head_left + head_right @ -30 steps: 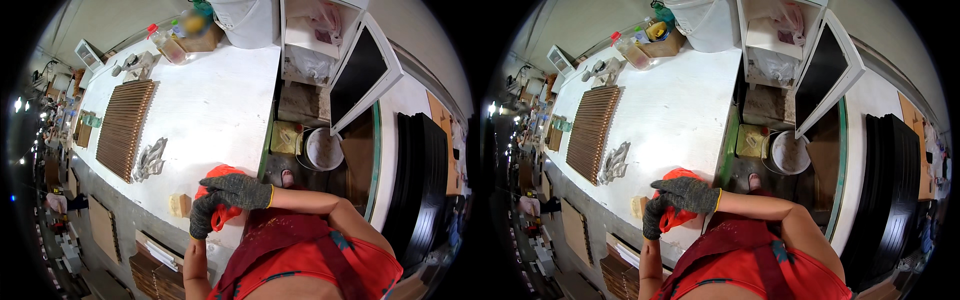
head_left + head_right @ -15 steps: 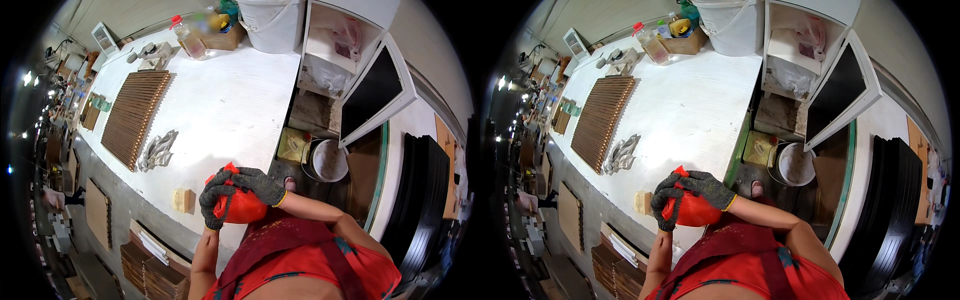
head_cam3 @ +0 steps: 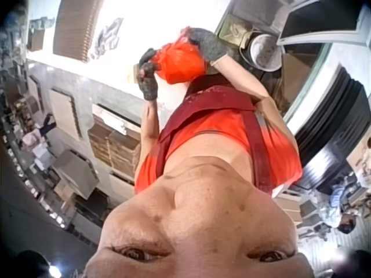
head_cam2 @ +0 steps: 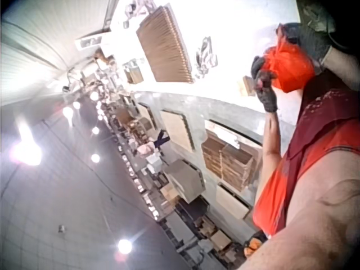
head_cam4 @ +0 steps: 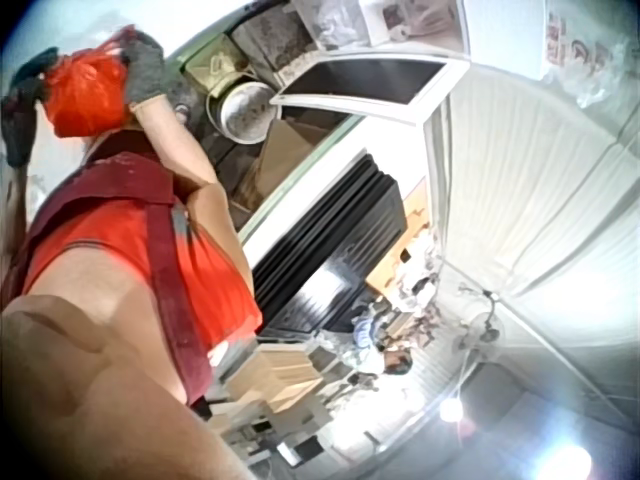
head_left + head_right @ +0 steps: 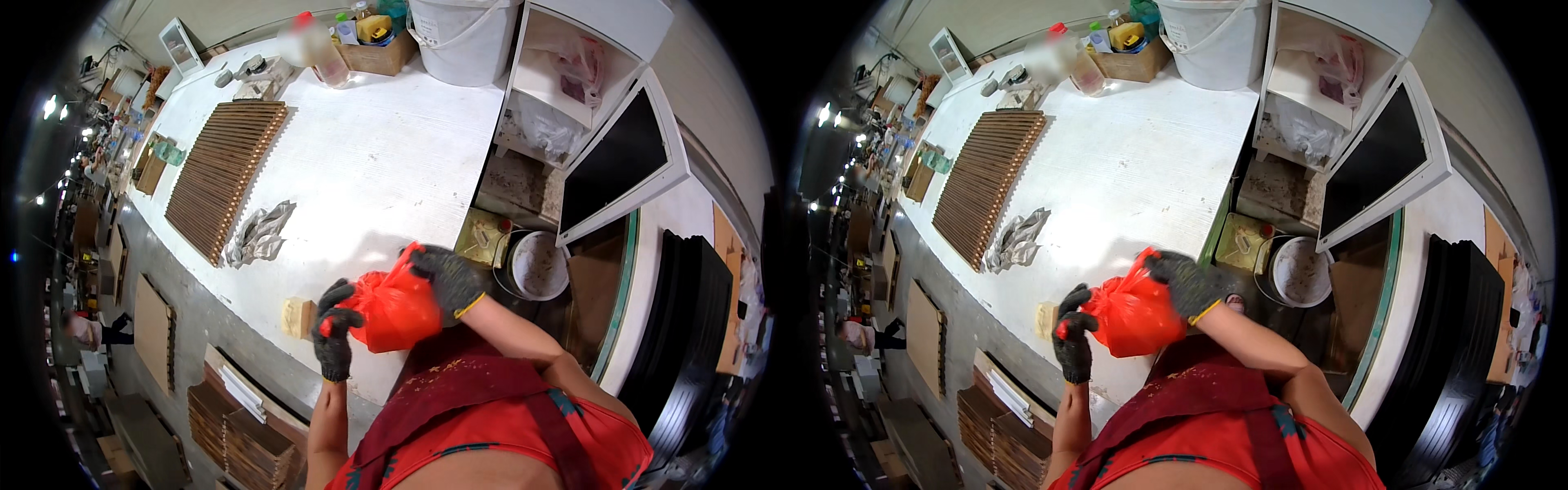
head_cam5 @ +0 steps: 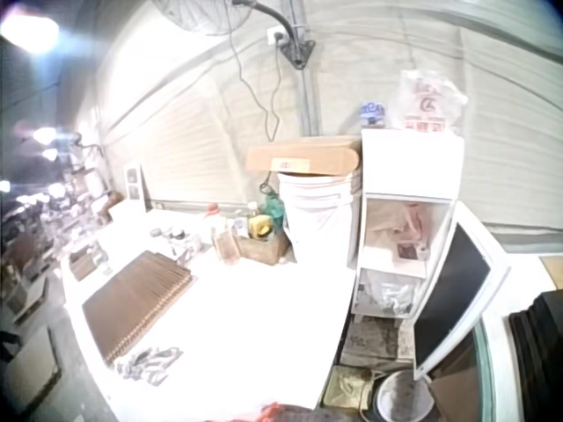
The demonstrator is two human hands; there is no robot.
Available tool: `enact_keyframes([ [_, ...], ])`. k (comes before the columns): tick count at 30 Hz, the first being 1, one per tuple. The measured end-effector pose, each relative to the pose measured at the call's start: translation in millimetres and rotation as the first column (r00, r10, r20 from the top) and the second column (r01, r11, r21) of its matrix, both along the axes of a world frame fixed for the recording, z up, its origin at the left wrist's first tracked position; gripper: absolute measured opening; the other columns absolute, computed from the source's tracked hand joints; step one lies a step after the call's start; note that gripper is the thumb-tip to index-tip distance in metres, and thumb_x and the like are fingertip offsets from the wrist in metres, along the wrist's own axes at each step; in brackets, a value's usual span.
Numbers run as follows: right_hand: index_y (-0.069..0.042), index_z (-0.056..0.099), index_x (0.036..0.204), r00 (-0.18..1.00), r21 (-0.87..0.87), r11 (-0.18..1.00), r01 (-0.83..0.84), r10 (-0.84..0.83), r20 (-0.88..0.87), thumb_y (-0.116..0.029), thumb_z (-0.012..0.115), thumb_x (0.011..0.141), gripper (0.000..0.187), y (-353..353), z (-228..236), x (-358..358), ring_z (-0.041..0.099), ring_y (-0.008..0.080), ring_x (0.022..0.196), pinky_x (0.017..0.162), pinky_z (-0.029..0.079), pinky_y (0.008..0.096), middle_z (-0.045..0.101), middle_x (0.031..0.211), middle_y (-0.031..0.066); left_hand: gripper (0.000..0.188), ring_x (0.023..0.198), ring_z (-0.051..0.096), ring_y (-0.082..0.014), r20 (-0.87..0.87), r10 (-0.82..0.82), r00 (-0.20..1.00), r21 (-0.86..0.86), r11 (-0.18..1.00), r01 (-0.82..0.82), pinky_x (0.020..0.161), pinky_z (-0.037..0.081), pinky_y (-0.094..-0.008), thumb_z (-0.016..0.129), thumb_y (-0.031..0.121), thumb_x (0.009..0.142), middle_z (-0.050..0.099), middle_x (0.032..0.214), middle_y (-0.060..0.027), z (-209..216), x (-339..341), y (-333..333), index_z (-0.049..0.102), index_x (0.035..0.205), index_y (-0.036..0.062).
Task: The person wipes a large panel of thin wood slats with a white cloth, then retrieves a sponge from a storage bin and uses it to apply a liquid finish from a small container to the same panel.
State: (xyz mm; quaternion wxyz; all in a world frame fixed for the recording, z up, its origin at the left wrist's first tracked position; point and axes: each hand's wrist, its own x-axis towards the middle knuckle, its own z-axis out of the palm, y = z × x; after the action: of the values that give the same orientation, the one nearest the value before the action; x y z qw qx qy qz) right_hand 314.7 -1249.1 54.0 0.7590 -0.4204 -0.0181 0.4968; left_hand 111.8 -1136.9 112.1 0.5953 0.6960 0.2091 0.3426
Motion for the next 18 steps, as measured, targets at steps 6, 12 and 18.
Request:
enact_keyframes([
  [6,-0.007,0.065,0.112,0.981,-0.064,0.997,0.038,-0.05,-0.19,-0.02,0.071,0.084,0.032,-16,-35,35,0.056,0.0199,0.104,0.086,0.05,0.0348,0.065,0.106,0.0043,0.029,0.108,0.058,-0.0259,-0.052,0.208,0.977,-0.092,0.973,-0.212,0.098,0.043,-0.04,0.05,0.022,0.098,0.064,0.11,-0.0129,-36,-14,-1,0.064,0.084,0.0006],
  [12,-0.011,0.039,0.144,0.302,-0.338,0.934,-0.116,0.357,0.884,-0.032,0.067,0.086,0.068,-43,23,21,0.054,0.0297,0.117,0.1,0.043,0.0424,0.05,0.136,0.0152,0.028,0.102,0.06,-0.02,-0.244,0.205,0.948,-0.076,0.97,-0.23,0.092,0.047,-0.0339,0.047,0.018,0.099,0.065,0.113,-0.0101,-36,6,-10,0.064,0.106,-0.0028],
  [18,-0.008,0.05,0.134,-0.099,-0.514,0.858,0.024,0.513,0.853,-0.033,0.07,0.076,0.067,-56,-5,21,0.051,0.0375,0.119,0.103,0.041,0.0451,0.049,0.134,0.0222,0.03,0.109,0.06,-0.024,-0.229,-0.037,0.973,-0.163,0.987,-0.001,0.099,0.044,-0.036,0.046,0.015,0.099,0.064,0.117,-0.014,-14,62,-27,0.059,0.119,-0.004],
])
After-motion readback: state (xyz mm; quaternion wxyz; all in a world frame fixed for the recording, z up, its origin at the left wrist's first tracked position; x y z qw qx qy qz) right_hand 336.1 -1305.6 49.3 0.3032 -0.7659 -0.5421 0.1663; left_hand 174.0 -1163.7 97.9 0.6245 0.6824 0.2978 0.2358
